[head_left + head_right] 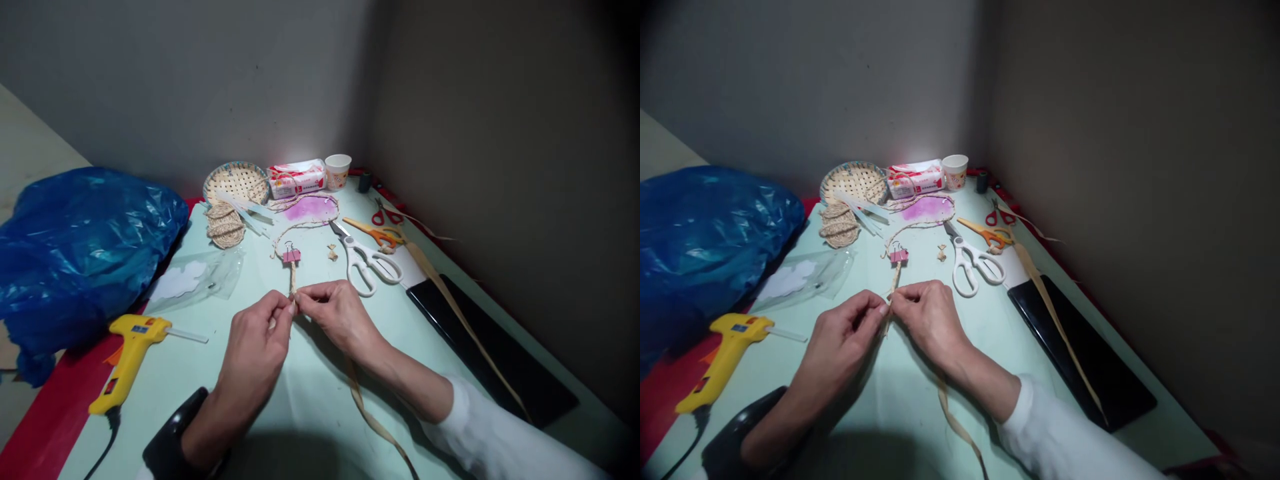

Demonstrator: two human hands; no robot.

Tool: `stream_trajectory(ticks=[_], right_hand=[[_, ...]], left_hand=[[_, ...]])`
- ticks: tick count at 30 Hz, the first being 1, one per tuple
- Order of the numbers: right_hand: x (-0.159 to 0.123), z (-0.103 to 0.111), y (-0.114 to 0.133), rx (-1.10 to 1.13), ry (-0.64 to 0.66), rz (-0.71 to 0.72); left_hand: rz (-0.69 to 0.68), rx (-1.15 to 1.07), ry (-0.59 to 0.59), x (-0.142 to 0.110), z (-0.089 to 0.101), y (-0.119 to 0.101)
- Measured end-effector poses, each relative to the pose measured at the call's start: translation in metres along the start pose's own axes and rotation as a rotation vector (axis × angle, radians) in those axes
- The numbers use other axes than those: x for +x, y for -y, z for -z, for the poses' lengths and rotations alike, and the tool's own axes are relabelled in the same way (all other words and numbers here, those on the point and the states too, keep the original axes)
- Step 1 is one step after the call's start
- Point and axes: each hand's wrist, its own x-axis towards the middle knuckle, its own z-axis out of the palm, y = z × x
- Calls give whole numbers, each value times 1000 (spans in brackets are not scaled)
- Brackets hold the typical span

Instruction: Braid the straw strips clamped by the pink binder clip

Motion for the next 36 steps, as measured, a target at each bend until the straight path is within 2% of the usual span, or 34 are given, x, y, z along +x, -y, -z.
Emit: stream_trajectory(ticks=[2, 8, 12, 15, 17, 19, 20, 22, 25, 30, 36], right_hand=[[0, 0, 1, 47, 12, -9], [-2, 3, 7, 292, 71, -119], [-2, 2, 4, 436, 58, -155], [-1, 3, 4, 451, 43, -167], [-1, 5, 5, 413, 24, -149], [-1, 8, 7, 357, -7, -128], [-2, 9, 8, 337, -16, -123], [-2, 10, 9, 329, -20, -128], [-3, 9, 8, 368, 33, -133], [-5, 8, 6, 420, 177, -148], [-6, 7, 8, 384, 180, -177]], left_hand=[[-71, 56, -59, -5, -7, -1], [-532, 415, -327, -13, -29, 7], [-641, 661, -399, -17, -36, 2], [-644, 579, -378, -19, -27, -6], [-568, 374, -340, -16, -12, -10], [-363, 141, -271, -8, 5, -10], [-205, 42, -170, -2, 12, -8], [13, -178, 85, 8, 19, -4], [185, -508, 317, 16, 11, 3], [265, -855, 392, 9, -12, 4], [447, -1156, 382, 6, -14, -4]])
